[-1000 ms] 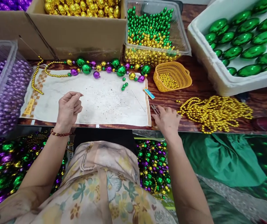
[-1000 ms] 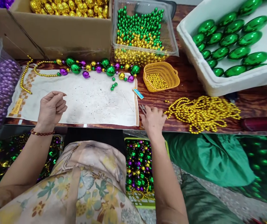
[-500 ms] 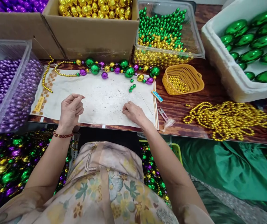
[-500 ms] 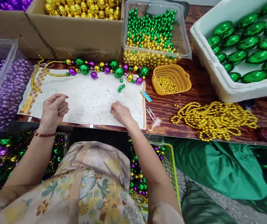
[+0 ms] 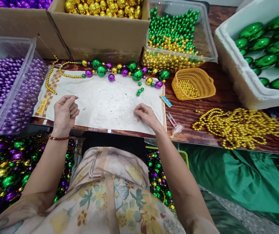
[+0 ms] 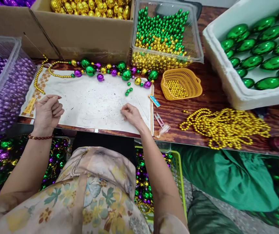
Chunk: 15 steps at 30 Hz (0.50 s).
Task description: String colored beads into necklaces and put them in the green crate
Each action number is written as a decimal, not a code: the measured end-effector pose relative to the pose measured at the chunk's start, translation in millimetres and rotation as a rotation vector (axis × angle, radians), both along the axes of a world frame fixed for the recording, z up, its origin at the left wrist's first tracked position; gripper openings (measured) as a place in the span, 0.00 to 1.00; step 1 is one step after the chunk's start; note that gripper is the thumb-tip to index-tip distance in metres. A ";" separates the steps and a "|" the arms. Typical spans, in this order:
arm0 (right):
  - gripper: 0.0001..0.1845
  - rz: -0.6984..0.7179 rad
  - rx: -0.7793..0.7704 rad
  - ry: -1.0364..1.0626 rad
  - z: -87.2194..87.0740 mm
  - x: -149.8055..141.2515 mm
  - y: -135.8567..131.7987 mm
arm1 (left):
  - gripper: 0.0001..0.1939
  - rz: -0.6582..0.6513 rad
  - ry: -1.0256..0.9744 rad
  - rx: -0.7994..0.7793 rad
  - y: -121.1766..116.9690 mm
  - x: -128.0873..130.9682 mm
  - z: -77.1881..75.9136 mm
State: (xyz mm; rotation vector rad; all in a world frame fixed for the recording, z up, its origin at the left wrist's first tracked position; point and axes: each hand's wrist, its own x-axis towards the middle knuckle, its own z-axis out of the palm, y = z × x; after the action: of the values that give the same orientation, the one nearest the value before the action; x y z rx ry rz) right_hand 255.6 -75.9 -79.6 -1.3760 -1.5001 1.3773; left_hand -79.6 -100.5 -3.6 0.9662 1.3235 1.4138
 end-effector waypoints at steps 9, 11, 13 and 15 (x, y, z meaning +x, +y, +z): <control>0.14 -0.121 0.092 0.181 42.2 7.9 -4.1 | 0.07 0.040 -0.037 -0.057 1.1 3.6 -8.6; 0.15 -0.188 0.155 0.311 63.8 24.7 -22.9 | 0.07 0.037 -0.025 -0.068 1.3 2.0 -10.1; 0.17 -0.138 0.116 0.390 79.6 47.9 -52.1 | 0.07 0.023 -0.017 -0.078 1.9 2.0 -11.7; 0.20 0.110 -0.026 0.460 81.9 70.5 -85.7 | 0.07 0.002 -0.020 -0.080 2.8 4.8 -12.5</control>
State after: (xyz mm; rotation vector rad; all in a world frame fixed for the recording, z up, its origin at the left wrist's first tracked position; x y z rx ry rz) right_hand 326.1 -161.6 2.3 -0.9151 -1.2646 1.6506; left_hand -74.8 -97.7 -16.1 0.8961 1.3563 1.3588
